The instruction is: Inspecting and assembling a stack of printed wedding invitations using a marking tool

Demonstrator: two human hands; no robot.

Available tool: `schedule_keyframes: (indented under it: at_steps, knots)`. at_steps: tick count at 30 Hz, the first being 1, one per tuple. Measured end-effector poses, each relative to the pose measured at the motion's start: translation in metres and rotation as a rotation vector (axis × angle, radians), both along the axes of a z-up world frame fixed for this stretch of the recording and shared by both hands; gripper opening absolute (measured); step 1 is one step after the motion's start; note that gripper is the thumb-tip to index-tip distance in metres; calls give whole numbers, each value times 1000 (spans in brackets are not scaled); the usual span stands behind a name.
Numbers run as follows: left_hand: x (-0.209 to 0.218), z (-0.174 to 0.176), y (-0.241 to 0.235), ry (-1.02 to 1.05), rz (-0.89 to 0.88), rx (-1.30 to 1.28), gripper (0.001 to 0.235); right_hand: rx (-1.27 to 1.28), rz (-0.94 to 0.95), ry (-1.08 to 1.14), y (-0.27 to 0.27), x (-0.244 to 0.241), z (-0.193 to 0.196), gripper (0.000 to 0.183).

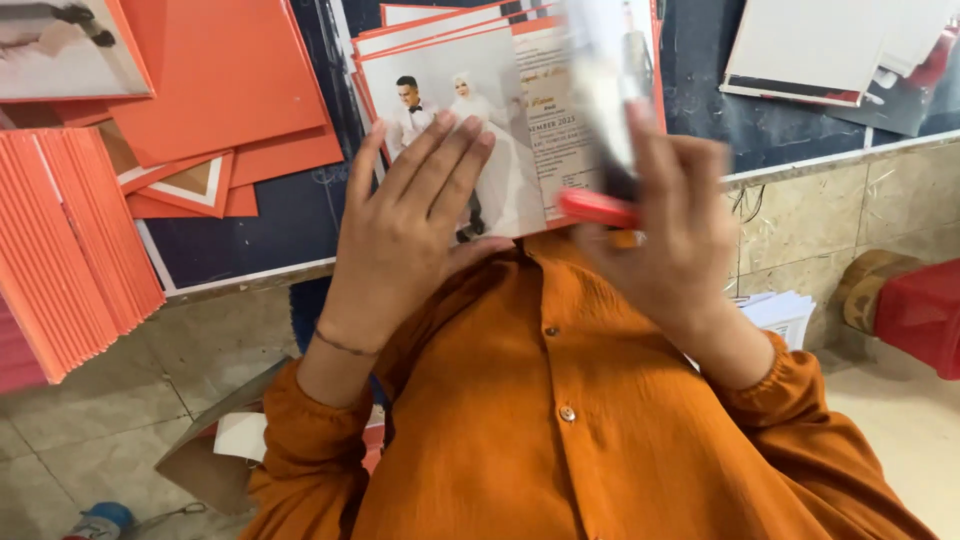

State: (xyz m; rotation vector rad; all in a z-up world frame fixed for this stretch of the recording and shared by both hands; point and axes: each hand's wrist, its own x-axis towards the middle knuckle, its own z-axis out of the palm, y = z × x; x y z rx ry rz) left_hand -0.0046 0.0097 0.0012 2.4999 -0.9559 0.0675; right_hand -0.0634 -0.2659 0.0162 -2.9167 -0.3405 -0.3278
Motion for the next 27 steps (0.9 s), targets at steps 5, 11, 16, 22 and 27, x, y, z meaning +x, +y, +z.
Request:
schedule_keyframes:
  at_steps: [5, 11, 16, 22, 27]
  knots:
    - [13, 2, -13, -107, -141, -68, 61, -24, -359, -317, -100, 0, 31, 25]
    - [28, -20, -35, -92, -267, -215, 46, 523, -265, -582, -18, -38, 46, 37]
    - [32, -14, -35, -75, -288, -230, 41, 534, 125, 20, 48, -6, 18, 59]
    - [14, 4, -7, -89, -159, -456, 28, 199, -8, -140, 18, 21, -5, 51]
    - [-23, -18, 19, -378, 289, -698, 74, 257, -134, -177, 23, 24, 32, 55]
